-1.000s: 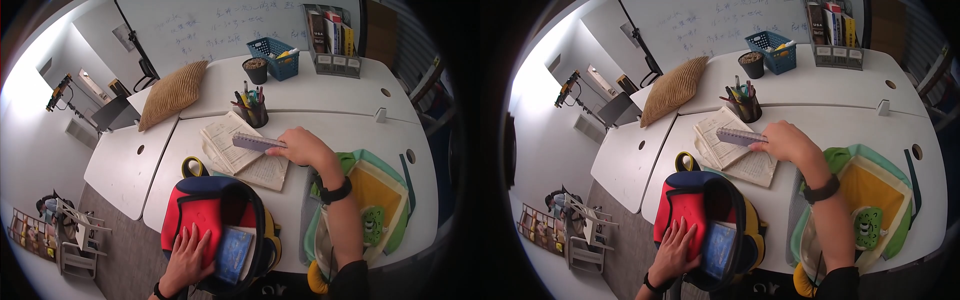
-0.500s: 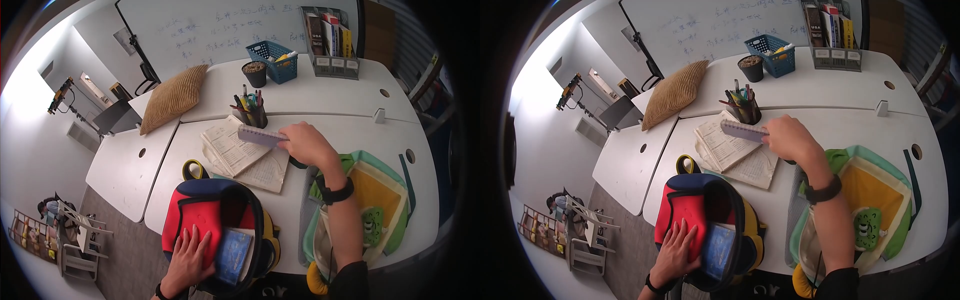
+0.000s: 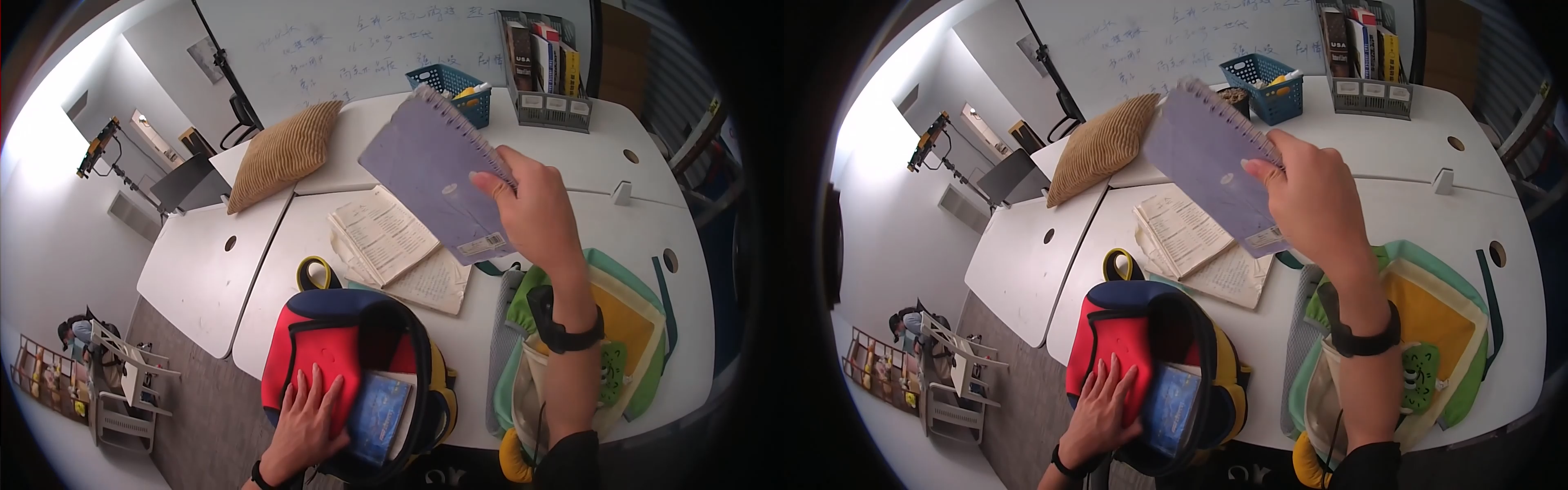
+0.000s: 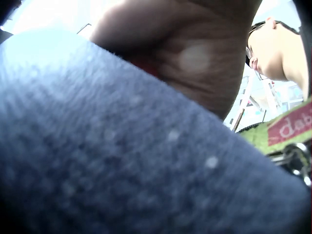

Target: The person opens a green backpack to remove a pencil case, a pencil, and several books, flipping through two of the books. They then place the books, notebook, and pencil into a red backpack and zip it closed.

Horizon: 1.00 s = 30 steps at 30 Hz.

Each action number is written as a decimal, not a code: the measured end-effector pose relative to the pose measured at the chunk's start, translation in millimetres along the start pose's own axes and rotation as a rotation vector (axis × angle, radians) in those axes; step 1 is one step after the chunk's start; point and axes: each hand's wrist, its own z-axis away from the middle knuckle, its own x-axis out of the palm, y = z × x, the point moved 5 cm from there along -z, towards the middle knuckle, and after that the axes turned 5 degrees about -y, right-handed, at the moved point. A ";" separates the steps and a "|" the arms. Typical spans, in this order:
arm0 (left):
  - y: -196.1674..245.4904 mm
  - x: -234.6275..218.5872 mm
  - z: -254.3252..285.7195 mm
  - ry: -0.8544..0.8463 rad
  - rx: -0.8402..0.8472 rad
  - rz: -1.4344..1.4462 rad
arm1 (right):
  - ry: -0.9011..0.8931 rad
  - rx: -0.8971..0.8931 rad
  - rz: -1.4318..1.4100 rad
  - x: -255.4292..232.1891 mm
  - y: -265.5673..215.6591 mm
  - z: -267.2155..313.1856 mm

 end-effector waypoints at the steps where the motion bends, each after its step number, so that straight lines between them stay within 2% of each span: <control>1: -0.4 -0.1 0.3 0.000 0.002 0.003 | 0.010 -0.045 -0.056 -2.1 -2.4 1.1; 6: 0.9 -4.0 0.2 -0.014 -0.018 0.007 | -0.018 -0.236 -0.452 -1.5 -14.3 11.6; 9: 0.4 -4.0 0.2 -0.007 -0.008 0.018 | -0.233 -0.234 -0.643 9.2 -24.6 20.0; 14: -3.1 -0.9 2.4 0.063 0.042 0.055 | -0.602 -0.254 -0.486 29.6 -48.6 31.4; 16: -4.0 -3.8 3.8 0.015 0.000 0.218 | -0.734 -0.303 -0.417 35.4 -62.0 39.0; 17: -4.6 -4.7 4.3 -0.008 -0.021 0.300 | -0.741 -0.450 -0.364 46.7 -63.1 41.9; 20: -0.9 -9.3 5.1 0.099 0.143 0.138 | -0.902 -0.503 -0.331 66.3 -72.6 53.4; 24: -5.6 -8.3 7.2 0.128 0.126 0.251 | -0.978 -0.446 -0.306 90.7 -73.2 61.1; 26: -7.9 -7.7 7.7 0.146 0.119 0.308 | -0.991 -0.506 -0.280 100.3 -71.7 63.4; 29: -17.3 -3.6 12.7 0.248 0.001 0.463 | -0.973 -0.501 -0.283 110.1 -69.3 66.3; 30: -19.8 -5.8 15.1 0.282 -0.005 0.429 | -0.964 -0.485 -0.290 111.7 -68.9 66.4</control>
